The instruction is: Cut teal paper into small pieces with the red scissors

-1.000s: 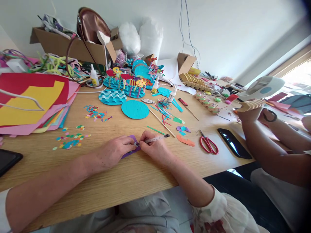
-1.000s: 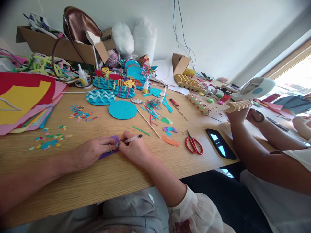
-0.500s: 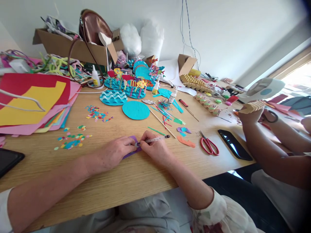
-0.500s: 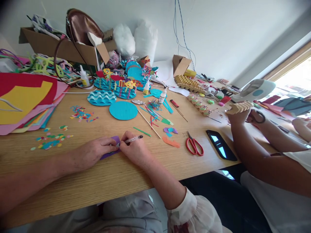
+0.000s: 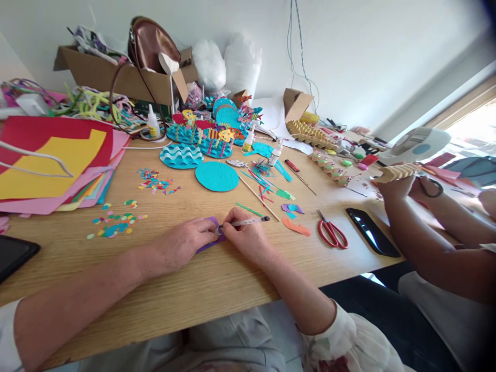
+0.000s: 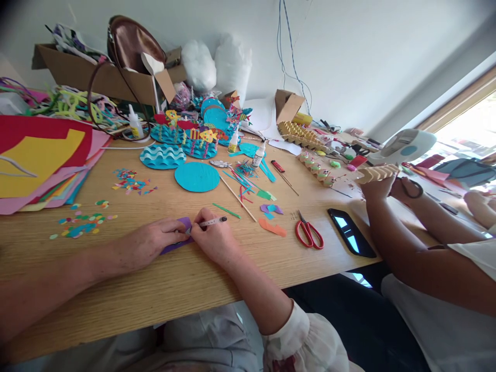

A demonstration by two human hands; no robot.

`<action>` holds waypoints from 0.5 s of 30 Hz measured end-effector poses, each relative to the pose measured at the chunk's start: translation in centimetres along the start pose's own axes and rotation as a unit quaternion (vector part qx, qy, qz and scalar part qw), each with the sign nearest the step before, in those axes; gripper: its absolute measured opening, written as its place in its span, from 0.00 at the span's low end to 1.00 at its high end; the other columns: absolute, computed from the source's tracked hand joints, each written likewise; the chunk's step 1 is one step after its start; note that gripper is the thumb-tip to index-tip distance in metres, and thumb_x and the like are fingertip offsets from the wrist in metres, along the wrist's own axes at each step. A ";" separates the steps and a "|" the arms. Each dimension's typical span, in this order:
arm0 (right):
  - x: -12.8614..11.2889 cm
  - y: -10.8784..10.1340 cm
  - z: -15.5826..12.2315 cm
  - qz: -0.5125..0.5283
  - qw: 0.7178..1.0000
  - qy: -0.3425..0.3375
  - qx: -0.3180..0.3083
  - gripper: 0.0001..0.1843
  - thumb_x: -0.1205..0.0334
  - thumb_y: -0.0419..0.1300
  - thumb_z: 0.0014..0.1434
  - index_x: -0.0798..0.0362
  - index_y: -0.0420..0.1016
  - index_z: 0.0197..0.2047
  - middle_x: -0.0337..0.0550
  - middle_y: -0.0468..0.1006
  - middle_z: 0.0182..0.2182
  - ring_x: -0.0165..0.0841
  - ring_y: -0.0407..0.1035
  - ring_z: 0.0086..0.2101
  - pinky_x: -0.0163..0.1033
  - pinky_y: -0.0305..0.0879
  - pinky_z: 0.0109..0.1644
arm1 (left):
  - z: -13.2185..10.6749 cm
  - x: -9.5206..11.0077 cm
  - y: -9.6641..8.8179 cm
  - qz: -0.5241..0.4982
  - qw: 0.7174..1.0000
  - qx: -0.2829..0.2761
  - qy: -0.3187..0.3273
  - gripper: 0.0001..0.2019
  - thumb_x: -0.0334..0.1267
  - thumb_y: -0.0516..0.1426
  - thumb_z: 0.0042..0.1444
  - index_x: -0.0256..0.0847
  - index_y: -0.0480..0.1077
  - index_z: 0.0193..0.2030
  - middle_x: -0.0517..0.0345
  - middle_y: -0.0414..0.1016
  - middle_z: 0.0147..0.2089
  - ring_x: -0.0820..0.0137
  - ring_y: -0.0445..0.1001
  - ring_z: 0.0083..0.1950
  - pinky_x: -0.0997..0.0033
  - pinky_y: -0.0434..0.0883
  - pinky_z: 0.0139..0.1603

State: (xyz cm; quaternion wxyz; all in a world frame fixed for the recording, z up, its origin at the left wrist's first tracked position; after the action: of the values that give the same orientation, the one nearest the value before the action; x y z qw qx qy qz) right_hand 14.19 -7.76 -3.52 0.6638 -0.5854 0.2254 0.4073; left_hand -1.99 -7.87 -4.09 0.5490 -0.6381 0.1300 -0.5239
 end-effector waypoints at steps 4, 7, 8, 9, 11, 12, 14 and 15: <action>-0.2 0.0 0.1 0.004 1.000 0.003 0.003 0.05 0.70 0.52 0.46 0.52 0.61 0.22 0.33 0.64 0.18 0.25 0.56 0.20 0.30 0.50 0.22 | 0.0 0.0 0.0 -0.016 1.000 0.006 -0.004 0.16 0.31 0.46 0.59 0.46 0.68 0.49 0.58 0.68 0.53 0.67 0.65 0.53 0.66 0.61 0.55; -0.3 -0.1 0.2 0.008 1.000 0.006 0.001 0.05 0.70 0.52 0.46 0.52 0.61 0.22 0.32 0.64 0.17 0.25 0.56 0.19 0.30 0.50 0.21 | 0.0 0.0 0.0 -0.024 1.000 0.012 -0.002 0.15 0.32 0.46 0.59 0.45 0.68 0.49 0.58 0.68 0.53 0.67 0.66 0.52 0.65 0.61 0.55; -0.3 -0.1 0.2 0.009 1.000 0.007 0.000 0.05 0.70 0.52 0.46 0.52 0.61 0.22 0.32 0.63 0.17 0.25 0.56 0.19 0.30 0.50 0.21 | 0.0 0.0 0.0 -0.026 1.000 0.012 0.000 0.15 0.32 0.46 0.59 0.45 0.68 0.49 0.57 0.68 0.53 0.67 0.66 0.52 0.65 0.61 0.55; -0.3 -0.1 0.2 0.010 1.000 0.008 -0.001 0.05 0.70 0.52 0.46 0.52 0.61 0.22 0.32 0.63 0.17 0.25 0.56 0.19 0.30 0.50 0.21 | 0.0 0.0 0.0 -0.028 1.000 0.012 0.001 0.15 0.32 0.46 0.59 0.45 0.68 0.49 0.57 0.68 0.53 0.67 0.66 0.52 0.65 0.61 0.55; -0.2 -0.1 0.3 0.011 1.000 0.010 -0.004 0.05 0.70 0.52 0.46 0.52 0.61 0.22 0.32 0.63 0.17 0.25 0.55 0.19 0.30 0.50 0.20 | 0.0 -0.1 0.0 -0.029 1.000 0.013 0.002 0.15 0.32 0.46 0.60 0.45 0.68 0.49 0.57 0.68 0.53 0.66 0.66 0.53 0.65 0.61 0.55; -0.2 -0.1 0.3 0.012 1.000 0.011 -0.006 0.05 0.70 0.52 0.46 0.52 0.61 0.22 0.32 0.63 0.17 0.25 0.55 0.19 0.30 0.50 0.20 | 0.0 -0.1 0.0 -0.027 1.000 0.012 0.002 0.15 0.32 0.46 0.60 0.45 0.68 0.49 0.57 0.68 0.53 0.66 0.66 0.53 0.65 0.62 0.55; -0.2 0.0 0.2 0.013 1.000 0.014 -0.009 0.05 0.70 0.52 0.46 0.52 0.62 0.22 0.32 0.64 0.17 0.24 0.56 0.19 0.29 0.49 0.20 | 0.0 -0.1 0.0 -0.021 1.000 0.009 0.000 0.15 0.32 0.45 0.60 0.45 0.68 0.49 0.57 0.68 0.53 0.67 0.65 0.53 0.65 0.62 0.55; -0.2 0.0 0.2 0.013 1.000 0.016 -0.010 0.05 0.70 0.52 0.46 0.52 0.62 0.22 0.32 0.64 0.17 0.24 0.56 0.19 0.29 0.49 0.20 | 0.0 0.0 0.0 -0.017 1.000 0.008 0.000 0.15 0.32 0.45 0.60 0.45 0.68 0.50 0.57 0.68 0.54 0.67 0.65 0.53 0.65 0.62 0.55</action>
State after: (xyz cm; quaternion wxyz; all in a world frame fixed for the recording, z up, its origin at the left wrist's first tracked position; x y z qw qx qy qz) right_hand 14.06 -7.59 -3.30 0.6488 -0.5957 0.2396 0.4083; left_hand -1.98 -7.83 -4.14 0.5451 -0.6357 0.1153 -0.5344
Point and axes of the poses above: each hand's wrist, its own z-axis towards the middle knuckle, its own y-axis out of the palm, x = y × z, the point moved 2 cm from there along z, towards the middle knuckle
